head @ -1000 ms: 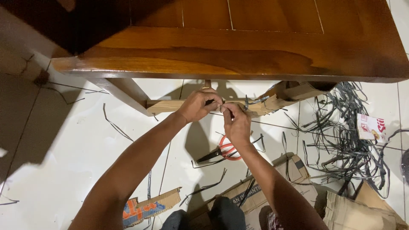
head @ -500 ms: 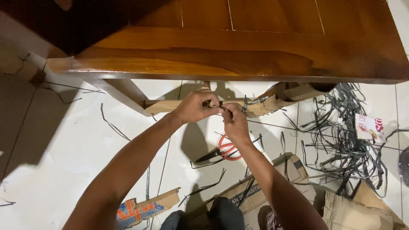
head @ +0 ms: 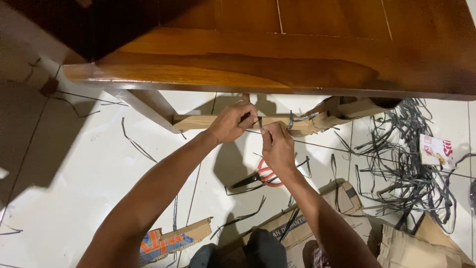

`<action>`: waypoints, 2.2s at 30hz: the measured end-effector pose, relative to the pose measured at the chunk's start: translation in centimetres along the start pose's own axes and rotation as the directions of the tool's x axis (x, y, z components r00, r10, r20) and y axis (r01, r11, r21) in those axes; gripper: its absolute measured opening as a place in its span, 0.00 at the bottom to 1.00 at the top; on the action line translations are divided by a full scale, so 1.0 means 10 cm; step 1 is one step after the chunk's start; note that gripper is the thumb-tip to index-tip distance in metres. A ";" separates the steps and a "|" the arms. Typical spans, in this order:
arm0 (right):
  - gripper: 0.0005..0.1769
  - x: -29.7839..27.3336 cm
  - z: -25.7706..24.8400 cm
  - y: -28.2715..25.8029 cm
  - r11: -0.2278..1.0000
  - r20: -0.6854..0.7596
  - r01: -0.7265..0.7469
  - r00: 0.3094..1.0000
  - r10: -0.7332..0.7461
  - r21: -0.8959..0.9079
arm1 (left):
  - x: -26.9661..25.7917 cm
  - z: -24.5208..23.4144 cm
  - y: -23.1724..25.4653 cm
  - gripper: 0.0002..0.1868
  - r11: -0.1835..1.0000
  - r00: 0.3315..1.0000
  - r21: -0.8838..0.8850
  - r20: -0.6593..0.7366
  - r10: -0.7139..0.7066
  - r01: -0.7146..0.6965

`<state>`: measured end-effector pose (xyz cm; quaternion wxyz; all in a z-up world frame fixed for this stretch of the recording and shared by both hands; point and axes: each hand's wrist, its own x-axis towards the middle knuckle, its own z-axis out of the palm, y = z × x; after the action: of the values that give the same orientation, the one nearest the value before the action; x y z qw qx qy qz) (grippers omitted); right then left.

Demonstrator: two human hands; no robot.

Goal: Wrapping wooden chair legs with cardboard and securing them with plastic ties

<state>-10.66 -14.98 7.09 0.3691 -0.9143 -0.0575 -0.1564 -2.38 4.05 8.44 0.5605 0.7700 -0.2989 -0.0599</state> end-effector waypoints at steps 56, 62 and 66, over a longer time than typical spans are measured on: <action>0.13 -0.07 -0.13 -0.13 0.807 0.157 -0.308 0.951 0.265 0.504 | 0.17 0.24 0.15 0.03 0.974 0.974 -0.034 -0.042 -0.223 0.222; 0.09 -0.04 -0.10 -0.14 0.852 0.028 -0.190 0.979 0.203 0.488 | 0.13 0.20 0.26 0.02 0.967 0.967 -0.034 -0.033 -0.252 0.251; 0.05 0.05 -0.12 -0.08 0.975 -0.105 0.079 0.993 -0.058 0.207 | 0.14 0.24 0.19 0.02 0.967 0.967 -0.049 -0.027 -0.252 0.251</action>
<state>-10.70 -15.27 8.61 0.4606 -0.8588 -0.0872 -0.2068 -2.99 0.94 9.60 0.5704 0.7898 -0.1881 -0.1244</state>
